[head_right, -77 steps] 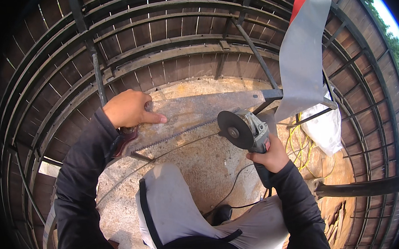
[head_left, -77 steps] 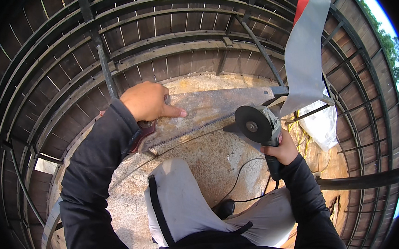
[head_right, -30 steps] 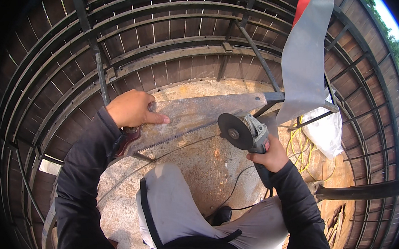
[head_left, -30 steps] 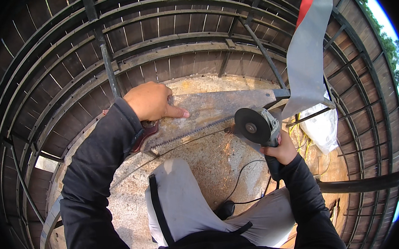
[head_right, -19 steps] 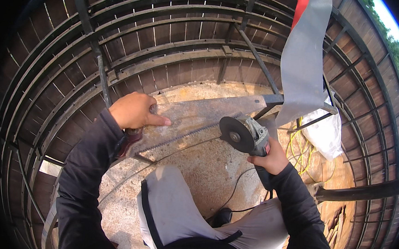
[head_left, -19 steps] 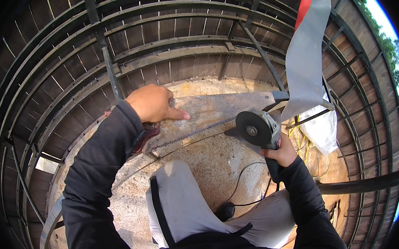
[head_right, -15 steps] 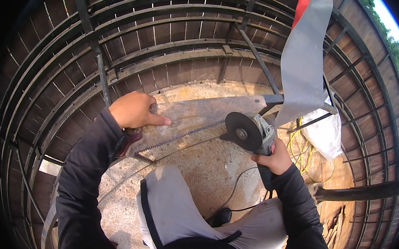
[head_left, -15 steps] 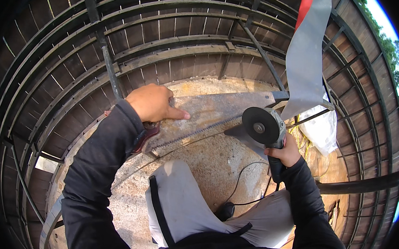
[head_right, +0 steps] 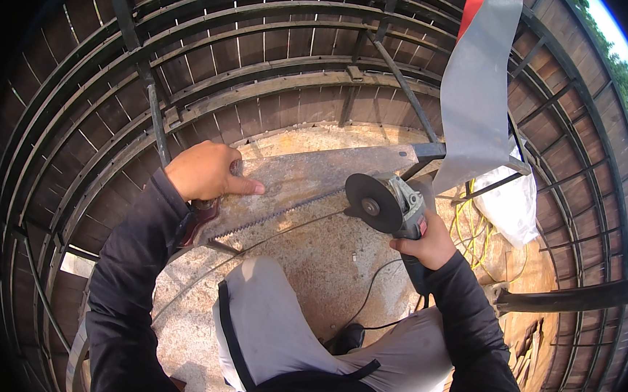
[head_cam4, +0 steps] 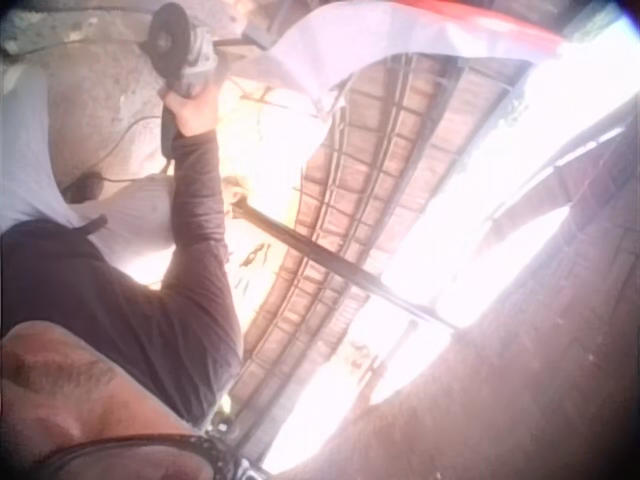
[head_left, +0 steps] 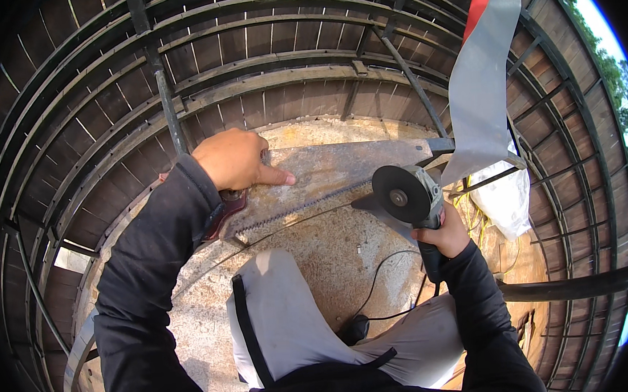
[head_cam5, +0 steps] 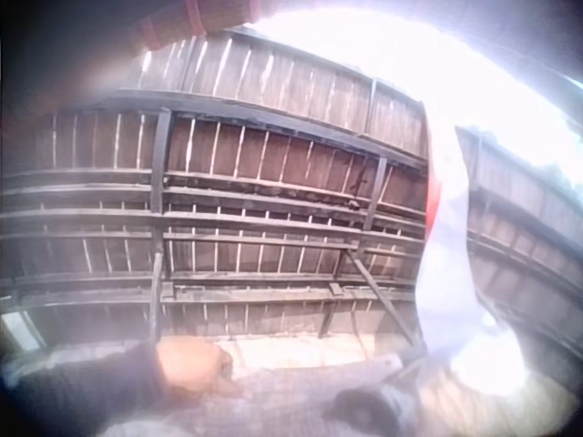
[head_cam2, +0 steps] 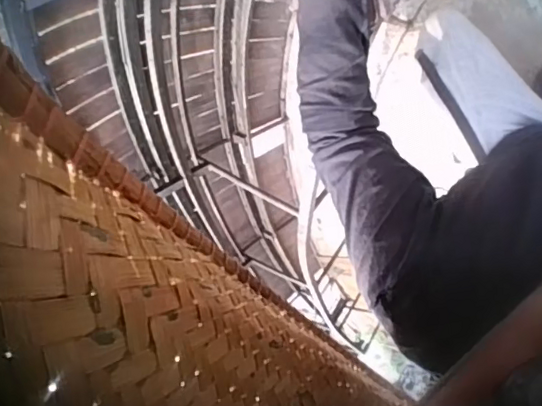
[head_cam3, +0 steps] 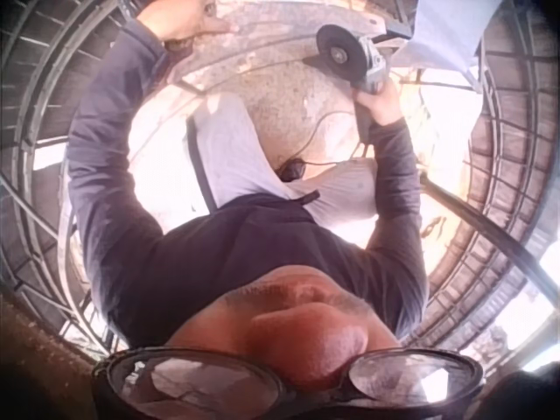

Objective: The person holds a hand saw with one hand and uses an angle grinder with the other to cut into the metal blade of the saw.

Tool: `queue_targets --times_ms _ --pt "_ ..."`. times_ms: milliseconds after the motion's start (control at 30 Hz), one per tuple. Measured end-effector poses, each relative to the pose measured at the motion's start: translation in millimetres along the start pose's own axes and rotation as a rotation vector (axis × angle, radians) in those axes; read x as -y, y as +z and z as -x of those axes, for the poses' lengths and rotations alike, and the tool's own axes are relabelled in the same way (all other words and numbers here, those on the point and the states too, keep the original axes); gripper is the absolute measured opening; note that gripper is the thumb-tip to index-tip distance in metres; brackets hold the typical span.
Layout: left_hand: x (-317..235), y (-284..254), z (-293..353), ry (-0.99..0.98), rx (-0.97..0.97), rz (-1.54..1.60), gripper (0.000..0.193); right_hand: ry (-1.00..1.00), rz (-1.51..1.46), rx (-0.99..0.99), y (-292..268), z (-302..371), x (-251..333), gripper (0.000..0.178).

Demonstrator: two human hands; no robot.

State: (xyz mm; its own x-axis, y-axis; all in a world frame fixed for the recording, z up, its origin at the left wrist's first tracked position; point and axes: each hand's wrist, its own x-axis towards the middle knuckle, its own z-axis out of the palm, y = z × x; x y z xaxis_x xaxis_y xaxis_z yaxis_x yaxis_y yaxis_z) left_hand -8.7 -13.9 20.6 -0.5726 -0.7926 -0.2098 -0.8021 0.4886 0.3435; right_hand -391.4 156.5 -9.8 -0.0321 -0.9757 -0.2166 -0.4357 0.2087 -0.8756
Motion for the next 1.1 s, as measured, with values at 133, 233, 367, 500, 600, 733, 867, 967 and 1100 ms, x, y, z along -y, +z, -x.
queue_targets --times_ms 133,233,367,500,600,733,867,967,1100 --pt "0.6 0.2 0.7 0.010 -0.014 -0.002 0.079 0.006 -0.006 0.011 -0.6 -1.6 -2.3 0.052" --pt "1.1 0.2 -0.5 0.006 -0.003 -0.006 0.079 -0.005 -0.012 0.007 -1.1 -2.4 -4.3 0.051" --pt "0.6 -0.7 0.1 -0.006 0.007 0.012 0.079 -0.003 0.019 0.020 -1.7 -4.4 -4.7 0.050" --pt "-0.2 -1.8 0.9 -0.013 0.011 0.013 0.079 -0.001 0.011 0.022 0.2 -4.7 -0.7 0.049" --pt "-0.9 -1.9 1.1 -0.012 0.009 0.013 0.079 0.009 -0.002 0.025 0.7 -4.8 -0.1 0.050" --pt "-2.6 -4.2 2.3 -0.016 0.020 0.017 0.079 0.016 -0.010 0.042 -0.5 -7.3 -4.2 0.052" --pt "0.7 -1.5 1.1 -0.012 0.012 0.012 0.079 0.025 -0.009 0.036 0.2 -6.8 -1.2 0.053" --pt "-0.1 -2.1 1.2 -0.015 0.014 0.009 0.079 0.022 -0.012 0.032 1.1 -6.9 -1.3 0.053" --pt "-0.6 -2.4 2.0 -0.013 0.011 0.009 0.079 0.021 0.032 0.041 -0.5 -8.0 -7.3 0.055"
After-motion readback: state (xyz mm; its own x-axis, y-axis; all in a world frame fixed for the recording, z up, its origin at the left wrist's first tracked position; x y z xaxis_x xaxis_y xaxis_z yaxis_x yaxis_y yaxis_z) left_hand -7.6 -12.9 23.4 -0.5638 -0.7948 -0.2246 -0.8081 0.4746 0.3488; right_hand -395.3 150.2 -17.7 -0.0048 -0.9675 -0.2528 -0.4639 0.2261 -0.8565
